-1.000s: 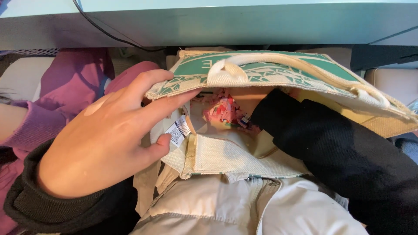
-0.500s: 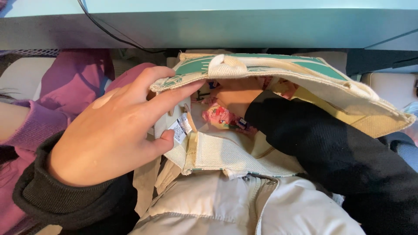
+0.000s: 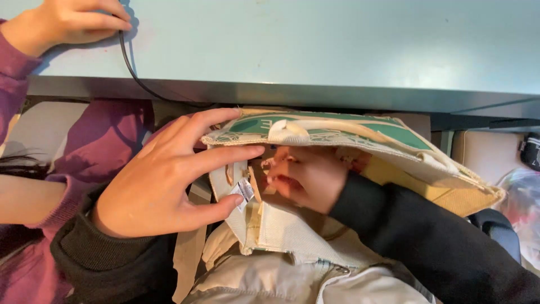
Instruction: The person assembles small pink and purple plastic bricks into a curved structure by following a printed instruction sheet. They repeatedly reach into a tote bag to retrieve bricks, connect them by hand, and occasionally flip the instruction sheet to view the next steps.
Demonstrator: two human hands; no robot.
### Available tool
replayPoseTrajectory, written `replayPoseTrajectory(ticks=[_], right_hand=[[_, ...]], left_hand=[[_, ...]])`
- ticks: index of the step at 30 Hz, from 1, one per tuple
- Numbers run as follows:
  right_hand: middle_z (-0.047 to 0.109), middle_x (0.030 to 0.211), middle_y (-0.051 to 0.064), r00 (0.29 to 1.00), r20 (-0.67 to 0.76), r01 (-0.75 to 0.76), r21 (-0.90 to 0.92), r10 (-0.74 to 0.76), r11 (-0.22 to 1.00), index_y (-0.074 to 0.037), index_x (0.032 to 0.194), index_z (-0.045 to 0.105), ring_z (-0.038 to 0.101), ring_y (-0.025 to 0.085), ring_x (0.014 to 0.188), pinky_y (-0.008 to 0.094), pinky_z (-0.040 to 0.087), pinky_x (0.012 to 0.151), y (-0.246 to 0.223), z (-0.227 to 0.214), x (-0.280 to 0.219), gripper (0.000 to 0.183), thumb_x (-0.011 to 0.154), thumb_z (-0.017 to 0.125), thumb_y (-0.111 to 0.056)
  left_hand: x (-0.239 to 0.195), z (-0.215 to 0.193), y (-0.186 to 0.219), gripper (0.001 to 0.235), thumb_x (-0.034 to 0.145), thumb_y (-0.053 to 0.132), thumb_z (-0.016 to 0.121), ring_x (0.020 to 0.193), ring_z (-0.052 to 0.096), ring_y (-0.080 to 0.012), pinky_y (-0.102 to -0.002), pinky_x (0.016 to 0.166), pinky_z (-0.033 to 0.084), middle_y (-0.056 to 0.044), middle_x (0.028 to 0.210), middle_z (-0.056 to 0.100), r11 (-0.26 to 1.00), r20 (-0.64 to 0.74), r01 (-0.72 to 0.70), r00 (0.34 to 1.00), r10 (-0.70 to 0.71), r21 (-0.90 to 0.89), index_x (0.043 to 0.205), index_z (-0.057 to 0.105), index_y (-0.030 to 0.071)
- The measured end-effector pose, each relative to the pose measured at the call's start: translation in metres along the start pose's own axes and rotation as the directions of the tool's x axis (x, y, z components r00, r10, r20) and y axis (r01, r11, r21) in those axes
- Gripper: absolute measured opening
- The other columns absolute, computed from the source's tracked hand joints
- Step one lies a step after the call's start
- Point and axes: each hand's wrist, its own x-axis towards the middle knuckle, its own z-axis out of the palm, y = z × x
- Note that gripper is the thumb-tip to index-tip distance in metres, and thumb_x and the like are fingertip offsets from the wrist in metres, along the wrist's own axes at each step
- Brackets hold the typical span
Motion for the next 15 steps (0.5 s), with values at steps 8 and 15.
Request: replayPoseTrajectory(ticks=[8,15], right_hand=[[0.064,0.083,0.009,0.907,-0.422,0.064,0.092,-0.019,0.994,-0.005,0.094,0.07,0.06,0.021,0.074,0.034,0.048,0.075,-0.006,-0.193,0.006,0.014,0.083,0.072,-0.014],[0.067,0.084,0.01,0.856,-0.517,0.101,0.212,0.024,0.972,-0.001,0.089,0.07,0.059,0.019,0.076,0.031,0.04,0.08,0.062,-0.233,0.054,0.012,0.081,0.078,-0.004]], left_hand=[[0.07,-0.03,0.006,0.027,0.098,0.026,0.057,0.111,0.061,-0.0237,-0.039,0.094,0.056,-0.01,0.125,0.056,0.929,-0.399,-0.172,0.916,0.029,-0.329,0.12,0.061,0.013],[0.188,-0.047,-0.034,0.023,0.102,0.026,0.052,0.09,0.06,-0.0154,-0.031,0.083,0.051,-0.002,0.109,0.064,0.613,-0.144,-0.266,0.96,0.242,-0.744,0.12,0.063,0.016]])
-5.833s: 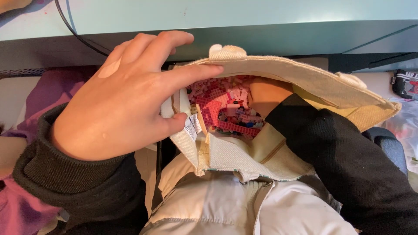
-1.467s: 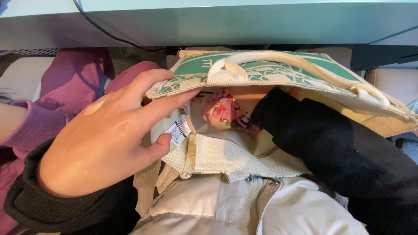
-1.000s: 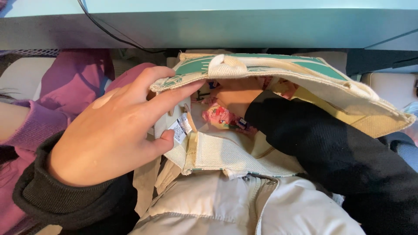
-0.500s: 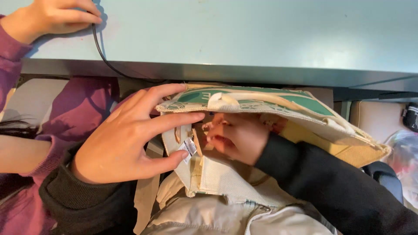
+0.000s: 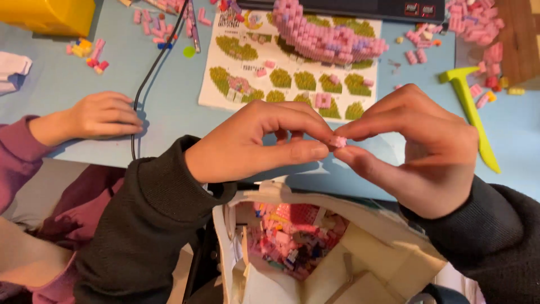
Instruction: The person assembles small pink and purple plastic bricks into a curved structure by following a printed instruction sheet. They repeatedly reach into a tote bag to retrieve bricks, connect them by hand, and occasionally flip the instruction sheet to view the next steps.
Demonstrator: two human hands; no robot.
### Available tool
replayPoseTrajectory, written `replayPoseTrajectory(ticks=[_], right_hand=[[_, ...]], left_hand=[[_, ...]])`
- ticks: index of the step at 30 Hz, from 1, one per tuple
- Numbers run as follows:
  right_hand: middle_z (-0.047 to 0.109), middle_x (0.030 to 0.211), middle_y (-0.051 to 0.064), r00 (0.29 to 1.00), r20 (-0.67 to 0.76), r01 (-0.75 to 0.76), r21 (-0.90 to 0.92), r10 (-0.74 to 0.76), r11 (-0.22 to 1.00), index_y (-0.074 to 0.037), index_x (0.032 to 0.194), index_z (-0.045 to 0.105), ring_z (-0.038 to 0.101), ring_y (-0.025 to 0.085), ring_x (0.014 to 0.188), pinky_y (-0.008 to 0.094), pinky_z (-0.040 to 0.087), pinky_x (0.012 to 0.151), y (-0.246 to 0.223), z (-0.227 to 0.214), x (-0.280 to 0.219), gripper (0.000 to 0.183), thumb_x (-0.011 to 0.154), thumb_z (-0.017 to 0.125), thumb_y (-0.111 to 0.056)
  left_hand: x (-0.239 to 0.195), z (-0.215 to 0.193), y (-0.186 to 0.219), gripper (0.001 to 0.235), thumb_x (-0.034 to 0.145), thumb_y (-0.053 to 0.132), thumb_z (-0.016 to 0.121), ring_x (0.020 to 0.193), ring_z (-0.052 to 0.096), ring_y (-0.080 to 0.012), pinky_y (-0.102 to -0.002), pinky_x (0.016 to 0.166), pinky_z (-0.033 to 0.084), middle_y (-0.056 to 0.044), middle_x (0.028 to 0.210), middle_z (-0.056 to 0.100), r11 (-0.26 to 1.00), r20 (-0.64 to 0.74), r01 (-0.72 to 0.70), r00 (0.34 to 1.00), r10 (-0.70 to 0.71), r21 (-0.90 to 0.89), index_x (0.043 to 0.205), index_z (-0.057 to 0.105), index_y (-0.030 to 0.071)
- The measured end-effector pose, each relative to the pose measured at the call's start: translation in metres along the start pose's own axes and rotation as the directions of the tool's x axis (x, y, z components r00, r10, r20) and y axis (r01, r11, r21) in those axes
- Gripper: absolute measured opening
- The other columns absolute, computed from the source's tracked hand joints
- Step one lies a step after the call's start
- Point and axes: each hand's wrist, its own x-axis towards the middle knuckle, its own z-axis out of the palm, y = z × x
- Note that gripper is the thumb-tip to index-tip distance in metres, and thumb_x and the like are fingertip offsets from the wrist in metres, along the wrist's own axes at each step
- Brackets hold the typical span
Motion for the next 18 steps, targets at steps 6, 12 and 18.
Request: replayPoseTrajectory(ticks=[6,12,18], right_hand=[[0.062,0.094,0.012,0.997,-0.06,-0.031,0.13,0.039,0.991,-0.003,0.097,0.066,0.06,0.021,0.085,0.032,0.052,0.079,0.071,0.01,0.013,0.016,0.085,0.077,-0.006],[0.063,0.087,0.011,0.982,0.006,-0.181,0.345,0.191,0.921,-0.001,0.097,0.066,0.06,0.017,0.075,0.026,0.05,0.07,0.102,0.019,0.018,0.014,0.085,0.072,-0.003],[0.067,0.086,0.011,0.995,-0.065,0.081,0.045,-0.078,0.996,0.0,0.093,0.067,0.055,0.019,0.072,0.028,0.046,0.063,0.109,0.009,0.025,0.016,0.084,0.079,-0.004]], left_hand=[[0.034,-0.01,-0.017,0.027,0.095,0.031,0.055,0.055,0.035,-0.0083,-0.027,0.052,0.038,0.001,0.092,0.062,0.963,-0.151,0.255,0.952,-0.265,-0.083,0.112,0.067,0.014],[0.052,-0.022,-0.038,0.023,0.094,0.026,0.059,0.063,0.05,-0.0083,-0.024,0.057,0.042,0.0,0.091,0.069,0.959,-0.256,0.222,0.951,-0.174,0.174,0.108,0.069,0.012],[0.063,-0.023,-0.051,0.015,0.099,0.016,0.056,0.08,0.062,-0.0205,-0.033,0.07,0.045,-0.006,0.091,0.066,0.813,-0.164,-0.038,0.973,0.162,0.581,0.102,0.065,0.005]])
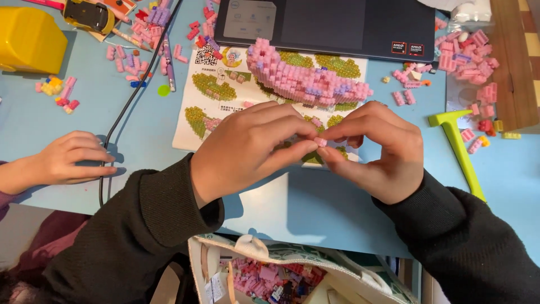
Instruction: The person assembles small pink and purple plastic bricks into a curved structure by following a printed instruction sheet. They repeatedly reach into a tote bag to retrieve bricks, connect them by hand, and occasionally flip the instruction sheet to view the next steps.
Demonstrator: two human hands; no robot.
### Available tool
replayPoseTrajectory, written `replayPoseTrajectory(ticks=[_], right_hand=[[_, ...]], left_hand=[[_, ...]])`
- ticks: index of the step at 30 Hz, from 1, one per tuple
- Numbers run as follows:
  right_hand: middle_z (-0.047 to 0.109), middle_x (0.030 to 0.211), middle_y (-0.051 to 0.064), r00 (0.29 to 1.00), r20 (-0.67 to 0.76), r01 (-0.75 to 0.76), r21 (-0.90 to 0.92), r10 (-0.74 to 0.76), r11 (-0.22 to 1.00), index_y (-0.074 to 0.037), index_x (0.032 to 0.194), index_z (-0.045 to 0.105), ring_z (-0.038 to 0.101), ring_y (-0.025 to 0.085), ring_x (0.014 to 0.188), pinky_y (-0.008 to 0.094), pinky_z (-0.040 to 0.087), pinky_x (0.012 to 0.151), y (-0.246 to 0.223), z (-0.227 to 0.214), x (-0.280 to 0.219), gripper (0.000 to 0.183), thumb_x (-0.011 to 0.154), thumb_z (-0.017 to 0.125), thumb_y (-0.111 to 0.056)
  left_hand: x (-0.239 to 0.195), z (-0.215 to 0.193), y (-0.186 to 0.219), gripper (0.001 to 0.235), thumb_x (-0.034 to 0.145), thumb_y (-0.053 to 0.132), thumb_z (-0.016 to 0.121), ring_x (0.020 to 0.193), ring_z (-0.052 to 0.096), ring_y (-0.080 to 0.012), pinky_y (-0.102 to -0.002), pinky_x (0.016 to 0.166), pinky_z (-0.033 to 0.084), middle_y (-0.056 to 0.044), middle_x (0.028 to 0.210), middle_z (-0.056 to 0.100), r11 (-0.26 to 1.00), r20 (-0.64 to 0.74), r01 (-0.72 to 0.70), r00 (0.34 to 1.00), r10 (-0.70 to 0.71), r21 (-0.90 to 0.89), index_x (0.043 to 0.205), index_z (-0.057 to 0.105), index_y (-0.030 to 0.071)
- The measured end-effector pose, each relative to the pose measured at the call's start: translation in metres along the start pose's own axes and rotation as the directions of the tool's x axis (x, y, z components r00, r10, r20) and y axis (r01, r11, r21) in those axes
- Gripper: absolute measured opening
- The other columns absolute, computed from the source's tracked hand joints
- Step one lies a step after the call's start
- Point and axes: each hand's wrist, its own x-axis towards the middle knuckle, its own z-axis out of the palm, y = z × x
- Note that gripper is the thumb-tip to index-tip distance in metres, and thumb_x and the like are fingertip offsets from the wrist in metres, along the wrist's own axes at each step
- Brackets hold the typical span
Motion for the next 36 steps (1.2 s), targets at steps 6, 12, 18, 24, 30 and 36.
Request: replayPoseTrajectory(ticks=[6,12,18,24,30,36], right_hand=[[0.066,0.082,0.007,1.0,0.013,-0.023,-0.035,0.023,0.999,-0.002,0.09,0.068,0.05,0.017,0.066,0.029,0.042,0.062,0.003,0.0,-0.001,0.01,0.085,0.077,-0.004],[0.06,0.077,0.005,0.97,0.121,-0.228,0.13,0.213,0.965,-0.004,0.089,0.069,0.045,0.011,0.062,0.024,0.041,0.061,0.016,-0.007,-0.005,0.01,0.082,0.076,-0.001],[0.066,0.08,-0.001,0.913,0.35,-0.074,-0.366,0.211,0.928,-0.019,0.093,0.074,0.058,0.02,0.073,0.036,0.045,0.065,0.041,-0.016,-0.014,0.01,0.088,0.072,-0.027],[0.067,0.082,-0.002,0.919,0.357,-0.008,-0.405,0.166,0.914,-0.019,0.093,0.072,0.059,0.023,0.073,0.037,0.046,0.062,0.04,-0.004,-0.017,0.009,0.086,0.075,-0.024],[0.063,0.077,-0.001,0.928,0.341,-0.024,-0.356,0.153,0.934,-0.017,0.092,0.07,0.057,0.022,0.069,0.036,0.044,0.058,0.038,0.001,-0.015,0.008,0.087,0.075,-0.022],[0.062,0.077,0.0,0.943,0.316,0.003,-0.31,0.1,0.951,-0.013,0.094,0.071,0.056,0.02,0.069,0.034,0.044,0.063,0.037,0.002,-0.013,0.01,0.089,0.076,-0.02]], left_hand=[[0.004,0.003,-0.008,0.012,0.101,0.015,0.057,0.074,0.06,-0.0192,-0.031,0.063,0.046,-0.002,0.085,0.058,0.801,-0.031,-0.267,0.942,0.334,0.535,0.09,0.059,0.009],[-0.002,0.004,-0.022,0.011,0.098,0.008,0.057,0.072,0.057,-0.0202,-0.033,0.061,0.043,-0.005,0.085,0.057,0.857,-0.023,-0.295,0.942,0.336,0.422,0.088,0.058,0.008],[-0.019,0.01,-0.05,0.008,0.092,0.02,0.066,0.067,0.057,-0.0163,-0.032,0.049,0.045,0.002,0.076,0.059,0.828,0.085,-0.082,0.996,0.043,0.554,0.085,0.068,0.016],[-0.019,0.013,-0.049,0.011,0.089,0.023,0.063,0.075,0.06,-0.0202,-0.038,0.055,0.048,0.0,0.081,0.064,0.833,0.085,0.058,0.988,-0.125,0.55,0.092,0.07,0.015],[-0.019,0.026,-0.053,0.031,0.083,0.039,0.07,0.077,0.06,-0.0223,-0.039,0.062,0.049,0.0,0.088,0.061,0.877,0.079,-0.008,0.996,-0.034,0.48,0.104,0.068,0.015],[-0.022,0.038,-0.057,0.025,0.082,0.036,0.07,0.08,0.061,-0.0239,-0.042,0.057,0.046,0.0,0.085,0.059,0.867,0.062,-0.022,0.998,-0.009,0.498,0.099,0.066,0.017]])
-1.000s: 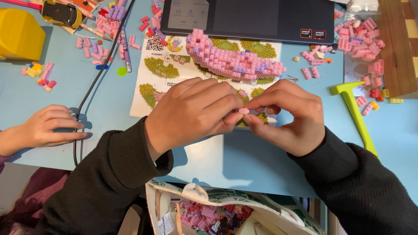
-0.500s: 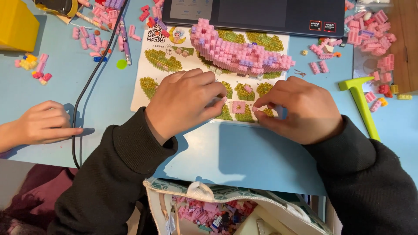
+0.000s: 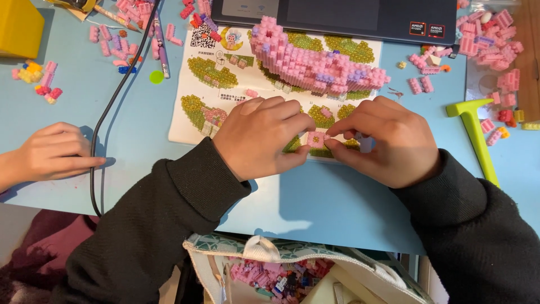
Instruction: The person assembles small pink and purple plastic bricks into a curved structure by following a printed instruction sheet. They repeatedly reach into a tote bag to retrieve bricks, connect them by hand, and occasionally flip the instruction sheet to view the next steps.
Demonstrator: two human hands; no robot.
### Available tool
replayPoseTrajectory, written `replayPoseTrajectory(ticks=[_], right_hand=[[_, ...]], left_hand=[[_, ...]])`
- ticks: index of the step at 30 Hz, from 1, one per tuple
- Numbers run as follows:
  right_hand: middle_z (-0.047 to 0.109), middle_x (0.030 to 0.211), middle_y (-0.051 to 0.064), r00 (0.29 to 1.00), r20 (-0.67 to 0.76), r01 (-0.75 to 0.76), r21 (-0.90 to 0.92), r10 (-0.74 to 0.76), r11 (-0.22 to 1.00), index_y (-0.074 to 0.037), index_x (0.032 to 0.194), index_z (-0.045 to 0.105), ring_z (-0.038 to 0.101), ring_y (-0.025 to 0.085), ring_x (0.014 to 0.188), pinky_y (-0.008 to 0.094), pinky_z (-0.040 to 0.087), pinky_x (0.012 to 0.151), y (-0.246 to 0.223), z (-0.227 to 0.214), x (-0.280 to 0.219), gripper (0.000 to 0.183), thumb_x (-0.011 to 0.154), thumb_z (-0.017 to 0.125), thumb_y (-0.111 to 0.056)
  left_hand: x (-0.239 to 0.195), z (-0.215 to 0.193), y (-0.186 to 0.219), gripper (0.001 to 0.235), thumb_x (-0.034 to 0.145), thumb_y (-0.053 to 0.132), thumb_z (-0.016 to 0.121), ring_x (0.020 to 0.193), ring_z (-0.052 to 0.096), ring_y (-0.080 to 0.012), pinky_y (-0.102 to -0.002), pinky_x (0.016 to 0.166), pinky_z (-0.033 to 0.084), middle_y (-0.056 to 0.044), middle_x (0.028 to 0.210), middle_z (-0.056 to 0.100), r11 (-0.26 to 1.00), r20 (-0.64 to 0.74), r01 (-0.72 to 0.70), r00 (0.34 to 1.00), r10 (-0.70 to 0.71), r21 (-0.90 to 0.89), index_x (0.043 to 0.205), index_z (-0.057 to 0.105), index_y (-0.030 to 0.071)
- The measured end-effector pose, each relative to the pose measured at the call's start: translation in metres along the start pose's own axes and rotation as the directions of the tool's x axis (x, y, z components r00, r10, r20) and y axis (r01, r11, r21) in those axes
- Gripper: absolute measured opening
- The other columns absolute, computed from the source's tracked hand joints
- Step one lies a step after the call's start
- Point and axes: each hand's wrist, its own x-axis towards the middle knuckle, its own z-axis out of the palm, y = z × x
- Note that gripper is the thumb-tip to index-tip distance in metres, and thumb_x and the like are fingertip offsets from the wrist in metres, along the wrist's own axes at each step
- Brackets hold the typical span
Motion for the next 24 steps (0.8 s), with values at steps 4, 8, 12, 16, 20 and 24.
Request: replayPoseTrajectory(ticks=[4,8,12,16,20,24], right_hand=[[0.062,0.077,0.0,0.999,0.03,-0.017,0.009,0.017,1.0,-0.013,0.094,0.072,0.054,0.02,0.066,0.034,0.043,0.061,0.0019,0.0006,-0.0007,0.009,0.088,0.075,-0.019],[0.061,0.075,0.0,0.998,0.057,-0.028,0.04,0.025,0.999,-0.012,0.095,0.072,0.053,0.019,0.065,0.034,0.043,0.06,0.0025,0.0002,0.0001,0.009,0.088,0.075,-0.017],[0.061,0.075,-0.001,0.998,0.058,-0.029,0.037,0.027,0.999,-0.013,0.094,0.072,0.053,0.019,0.065,0.034,0.044,0.061,0.002,0.0003,-0.0002,0.008,0.088,0.075,-0.016],[0.061,0.075,0.0,0.998,0.057,-0.028,0.052,0.025,0.998,-0.012,0.094,0.072,0.053,0.019,0.065,0.033,0.043,0.061,0.002,0.0008,-0.0003,0.007,0.088,0.075,-0.016],[0.06,0.075,0.001,0.998,0.057,-0.024,0.044,0.021,0.999,-0.011,0.093,0.071,0.053,0.02,0.064,0.034,0.043,0.06,0.0,0.0006,-0.0003,0.006,0.088,0.075,-0.012],[0.06,0.076,0.0,0.999,0.05,-0.018,0.017,0.017,1.0,-0.014,0.092,0.071,0.053,0.02,0.066,0.033,0.043,0.058,-0.0014,0.0015,-0.0011,0.005,0.089,0.074,-0.012]], left_hand=[[0.0005,0.0005,-0.0004,0.023,0.084,0.036,0.069,0.08,0.06,-0.0224,-0.041,0.057,0.047,0.0,0.085,0.06,1.0,0.023,0.008,1.0,-0.008,-0.007,0.098,0.066,0.017],[0.0008,-0.0012,-0.0008,0.022,0.086,0.035,0.068,0.08,0.06,-0.0216,-0.04,0.058,0.047,0.0,0.085,0.061,1.0,0.041,0.008,0.999,-0.007,-0.02,0.098,0.067,0.017],[0.0005,-0.0006,-0.0009,0.023,0.085,0.035,0.068,0.081,0.06,-0.0221,-0.042,0.06,0.047,0.0,0.086,0.062,0.999,0.049,0.022,0.999,-0.02,-0.025,0.098,0.067,0.017],[0.001,-0.0011,-0.0008,0.023,0.086,0.036,0.067,0.081,0.061,-0.0219,-0.042,0.062,0.048,0.001,0.087,0.063,0.998,0.066,0.037,0.997,-0.034,-0.045,0.098,0.068,0.018],[0.0019,-0.0023,-0.0006,0.023,0.086,0.038,0.066,0.084,0.062,-0.0224,-0.043,0.066,0.049,0.002,0.09,0.065,0.995,0.118,0.07,0.991,-0.062,-0.067,0.099,0.068,0.019],[0.0019,-0.0013,-0.0005,0.024,0.084,0.038,0.068,0.083,0.062,-0.0227,-0.043,0.064,0.049,0.003,0.088,0.064,0.996,0.108,0.075,0.992,-0.069,-0.05,0.099,0.068,0.02]])
